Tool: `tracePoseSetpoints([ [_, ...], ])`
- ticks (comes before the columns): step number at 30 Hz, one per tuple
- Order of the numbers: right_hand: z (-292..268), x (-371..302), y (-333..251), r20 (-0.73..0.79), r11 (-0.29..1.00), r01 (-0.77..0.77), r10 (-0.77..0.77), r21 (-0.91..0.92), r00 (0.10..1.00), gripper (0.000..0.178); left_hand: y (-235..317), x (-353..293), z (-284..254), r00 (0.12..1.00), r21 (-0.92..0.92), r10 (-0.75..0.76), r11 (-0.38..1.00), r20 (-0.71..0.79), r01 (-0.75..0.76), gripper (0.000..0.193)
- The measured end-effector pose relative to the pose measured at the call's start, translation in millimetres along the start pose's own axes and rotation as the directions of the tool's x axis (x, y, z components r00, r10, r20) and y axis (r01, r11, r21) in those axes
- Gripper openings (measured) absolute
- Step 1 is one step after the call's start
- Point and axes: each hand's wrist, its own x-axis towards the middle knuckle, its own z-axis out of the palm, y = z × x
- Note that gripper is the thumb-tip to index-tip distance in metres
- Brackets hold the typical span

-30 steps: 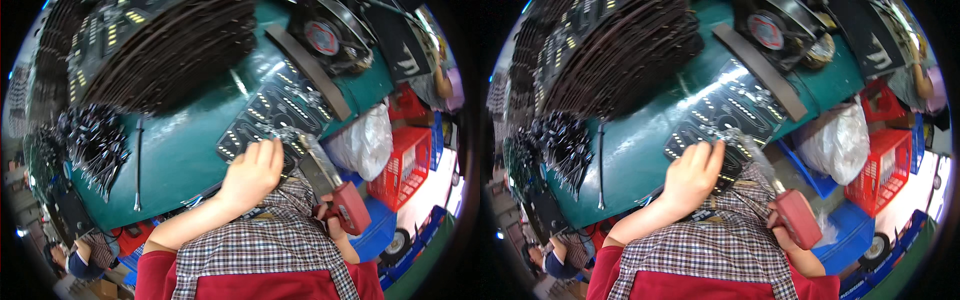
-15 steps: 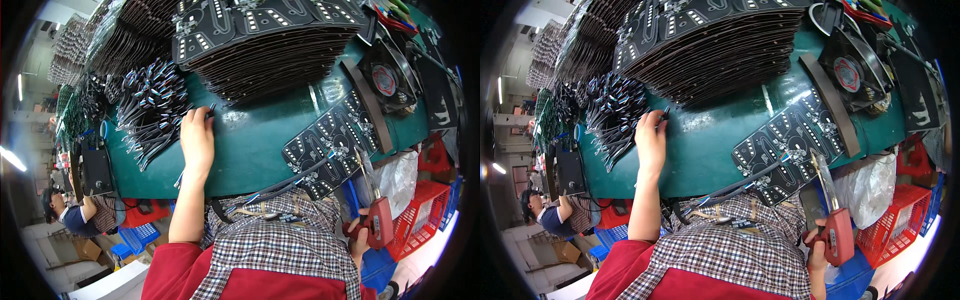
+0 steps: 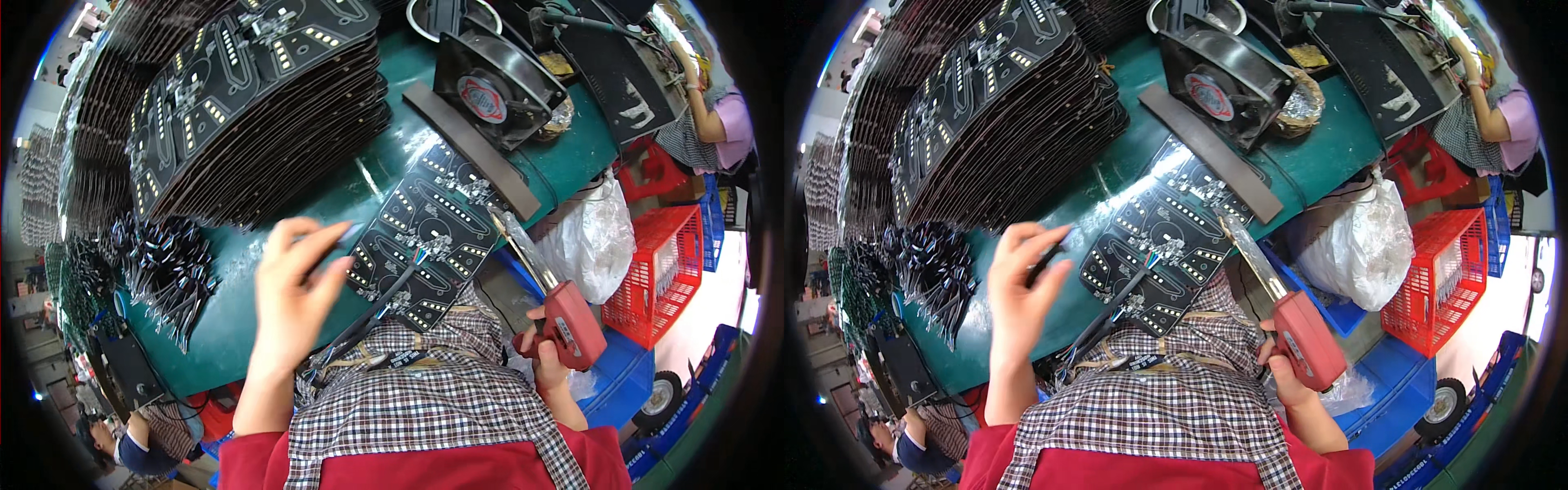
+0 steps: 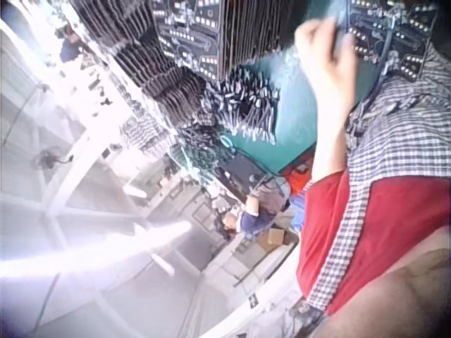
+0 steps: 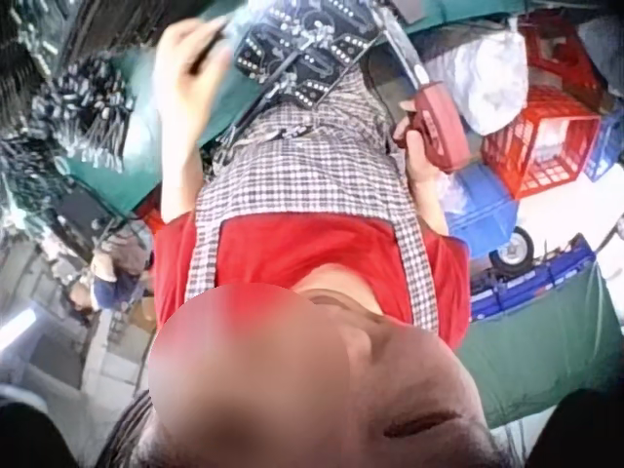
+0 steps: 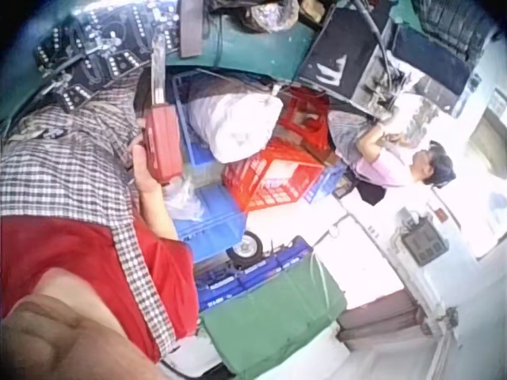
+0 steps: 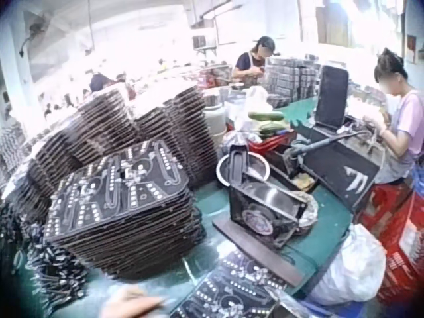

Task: The person solders electronic components and wires onto printed circuit boards using a soldering iron and solder wire.

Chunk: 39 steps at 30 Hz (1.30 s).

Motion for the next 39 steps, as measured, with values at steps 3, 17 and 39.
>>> tracePoseSetpoints([
  [3,1,7,-5,-0.013,1.000,0.025,-0.025,-0.010,1.000,0.059,17,24,39,0.967,0.079,0.226,0.969,0.117,-0.236,0.032],
  [17,-12,36,-4,0.137,0.988,-0.074,0.055,0.138,0.989,0.066,8,38,109,0.895,0.423,0.387,0.789,0.222,-0.446,0.045],
  [39,-22,42,2,0.096,0.965,-0.200,0.218,-0.168,0.971,0.066,15,36,111,0.876,0.569,0.387,0.668,0.286,-0.481,0.041],
])
